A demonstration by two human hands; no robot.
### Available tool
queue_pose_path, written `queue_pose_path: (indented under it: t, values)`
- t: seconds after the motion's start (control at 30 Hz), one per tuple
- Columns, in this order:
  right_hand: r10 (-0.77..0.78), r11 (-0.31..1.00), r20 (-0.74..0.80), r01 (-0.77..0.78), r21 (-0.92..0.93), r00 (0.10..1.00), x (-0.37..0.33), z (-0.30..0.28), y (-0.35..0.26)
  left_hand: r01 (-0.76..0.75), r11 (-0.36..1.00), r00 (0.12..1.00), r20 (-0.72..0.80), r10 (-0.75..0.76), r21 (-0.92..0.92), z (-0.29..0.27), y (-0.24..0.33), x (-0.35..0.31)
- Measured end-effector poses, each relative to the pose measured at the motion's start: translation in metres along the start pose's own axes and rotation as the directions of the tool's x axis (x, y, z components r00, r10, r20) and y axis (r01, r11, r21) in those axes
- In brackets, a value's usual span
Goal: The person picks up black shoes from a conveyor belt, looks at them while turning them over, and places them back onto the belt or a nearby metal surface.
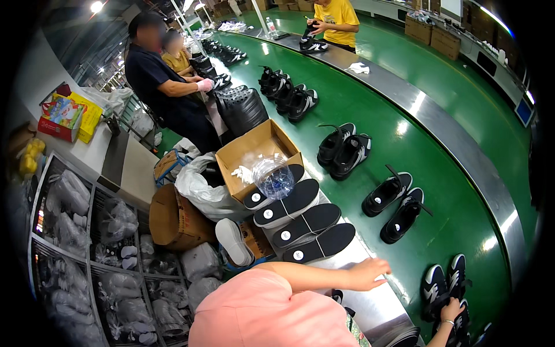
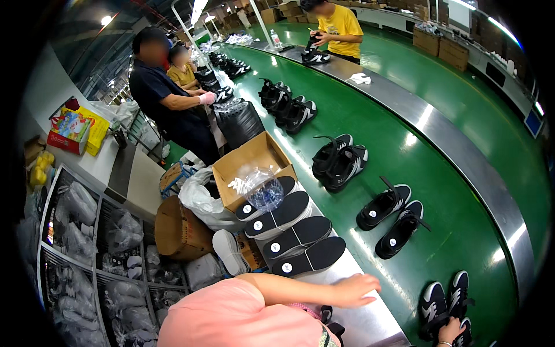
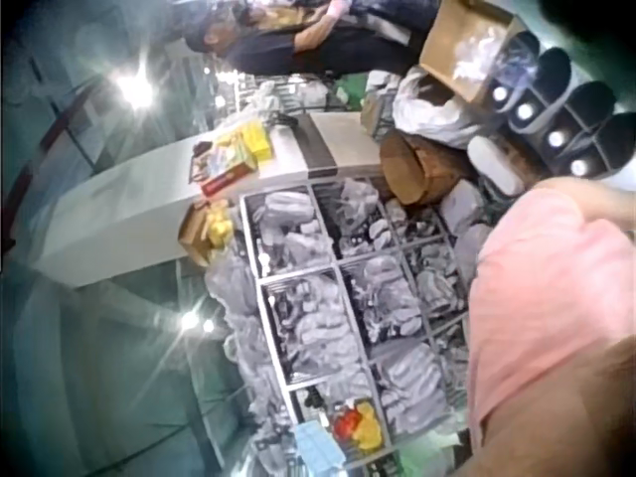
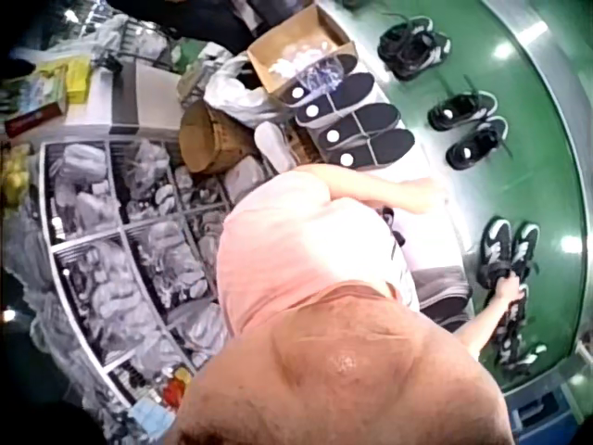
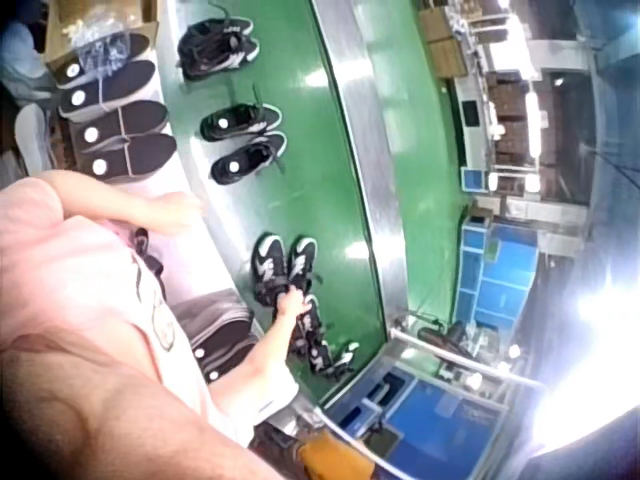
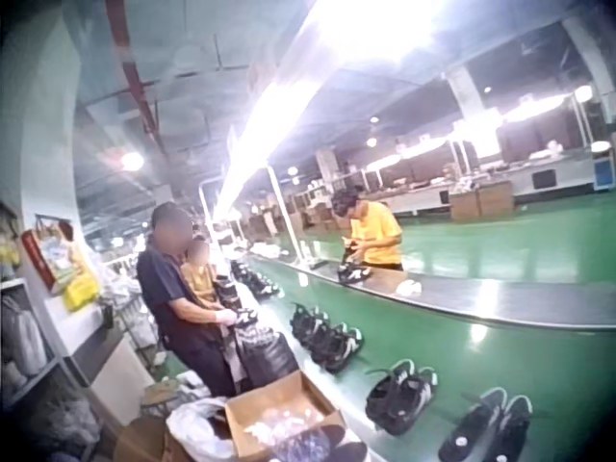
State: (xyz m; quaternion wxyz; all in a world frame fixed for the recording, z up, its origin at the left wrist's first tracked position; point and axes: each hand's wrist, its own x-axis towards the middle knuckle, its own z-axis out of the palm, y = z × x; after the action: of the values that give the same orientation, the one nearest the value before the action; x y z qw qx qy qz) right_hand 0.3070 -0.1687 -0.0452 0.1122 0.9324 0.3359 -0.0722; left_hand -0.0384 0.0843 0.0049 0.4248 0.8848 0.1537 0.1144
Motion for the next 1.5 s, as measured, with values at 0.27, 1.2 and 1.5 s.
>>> queue_pose_path:
  t: [0.27,1.2,1.5]
  values:
    - [-0.082,0.993,-0.227,0.100,0.068,0.970,-0.026,-0.084,-0.108,0.177,0.891,0.971,0.220,-0.090,-0.419,0.051,0.023,0.025]
    - [0.196,0.977,-0.357,-0.151,0.151,0.913,-0.256,-0.039,-0.102,-0.498,0.867,0.836,0.279,0.473,0.024,0.080,0.039,0.014]
    - [0.438,0.881,-0.246,-0.357,0.310,0.865,-0.267,-0.020,-0.105,-0.278,0.960,0.958,0.060,0.280,-0.032,0.090,0.042,0.023]
